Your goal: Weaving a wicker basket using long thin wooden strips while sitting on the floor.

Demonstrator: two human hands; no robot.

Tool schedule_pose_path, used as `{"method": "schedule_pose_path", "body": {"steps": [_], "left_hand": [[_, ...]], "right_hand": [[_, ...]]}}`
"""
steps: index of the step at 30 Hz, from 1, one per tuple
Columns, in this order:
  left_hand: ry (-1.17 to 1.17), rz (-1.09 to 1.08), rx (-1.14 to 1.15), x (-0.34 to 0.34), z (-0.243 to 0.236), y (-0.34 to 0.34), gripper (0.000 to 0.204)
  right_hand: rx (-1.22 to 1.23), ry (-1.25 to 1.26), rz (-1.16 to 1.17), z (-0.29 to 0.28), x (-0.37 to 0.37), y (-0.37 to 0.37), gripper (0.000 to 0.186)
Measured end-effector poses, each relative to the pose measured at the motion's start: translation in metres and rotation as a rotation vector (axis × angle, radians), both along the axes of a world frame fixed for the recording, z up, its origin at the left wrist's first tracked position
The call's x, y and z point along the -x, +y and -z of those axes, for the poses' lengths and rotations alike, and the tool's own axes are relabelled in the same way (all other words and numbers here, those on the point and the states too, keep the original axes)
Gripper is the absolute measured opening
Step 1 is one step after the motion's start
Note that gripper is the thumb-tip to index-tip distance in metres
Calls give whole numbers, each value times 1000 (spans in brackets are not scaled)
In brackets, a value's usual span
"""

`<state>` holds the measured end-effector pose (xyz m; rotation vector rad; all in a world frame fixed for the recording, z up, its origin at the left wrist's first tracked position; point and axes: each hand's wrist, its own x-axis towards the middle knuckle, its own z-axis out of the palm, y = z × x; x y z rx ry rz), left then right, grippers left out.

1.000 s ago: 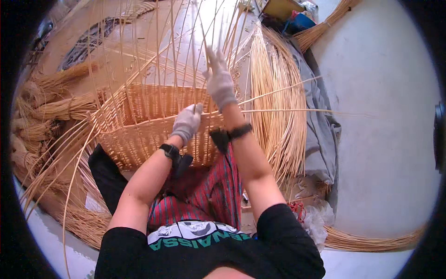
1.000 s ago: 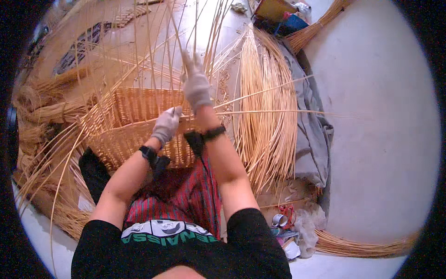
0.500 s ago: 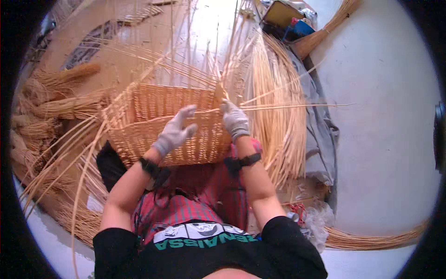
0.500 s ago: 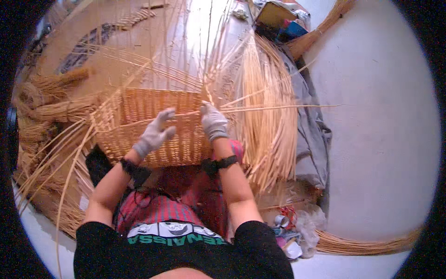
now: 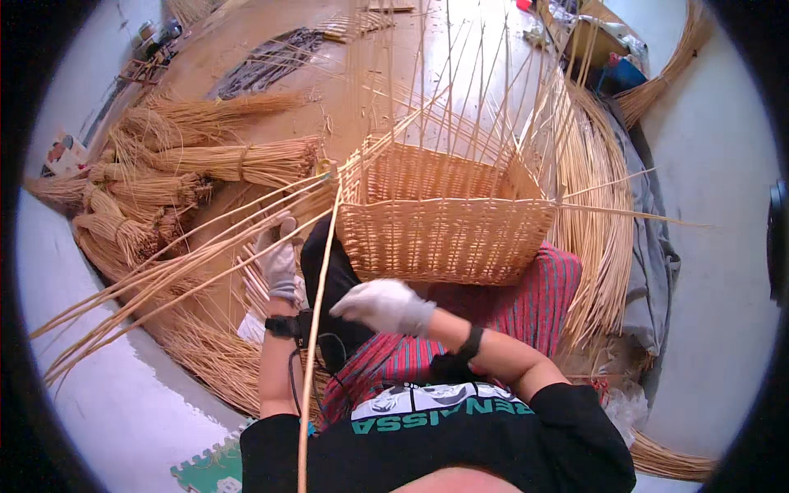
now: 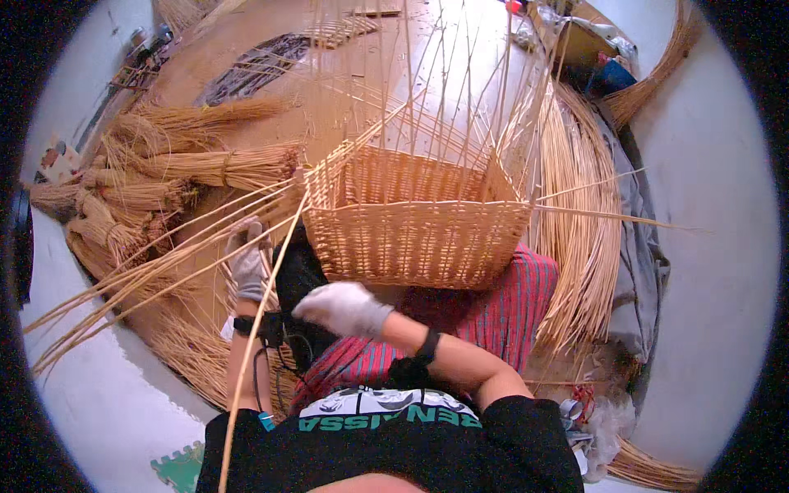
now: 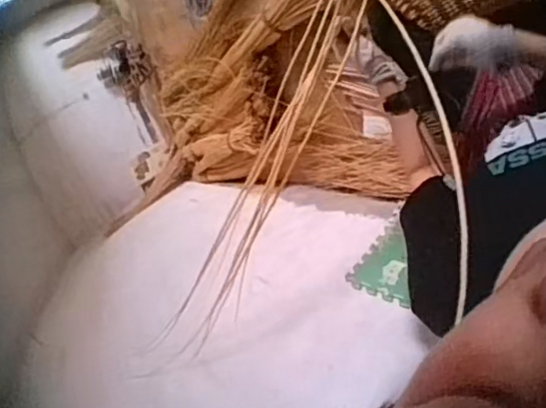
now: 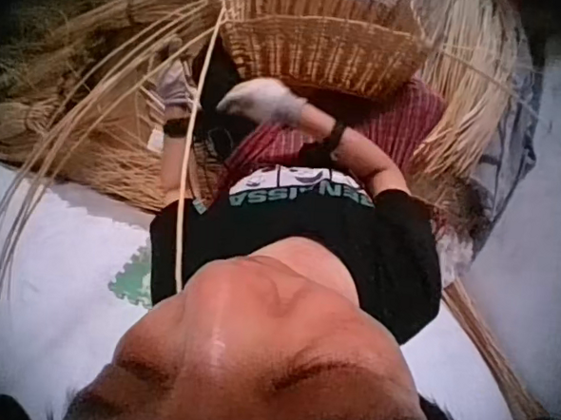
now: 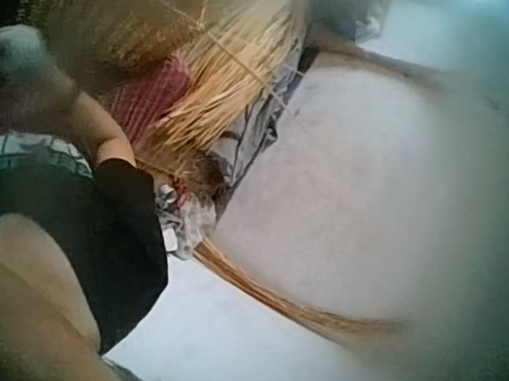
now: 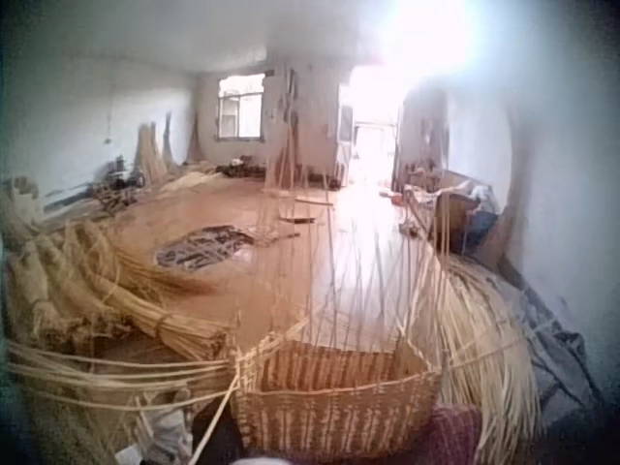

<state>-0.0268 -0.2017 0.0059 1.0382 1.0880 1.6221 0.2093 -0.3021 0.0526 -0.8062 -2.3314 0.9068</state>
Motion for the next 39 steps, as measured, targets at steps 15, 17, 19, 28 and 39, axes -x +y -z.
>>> {"method": "schedule_pose_path", "body": {"steps": [15,17,19,28,39], "left_hand": [[70,-1,141,8,37,-25,38],[82,8,154,6,42,-26,39],[98,18,167,5,45,-26,39],[157,35,194,6,52,-16,42],[352,155,180,6,44,18,45]], "right_hand": [[-543,408,-39,-66,112,8,33],[-271,145,67,-56,112,13,30],[-5,-27,310,-49,116,24,30],[-487,265,192,-56,152,63,27],[-414,261,-49,-61,120,90,21]]}}
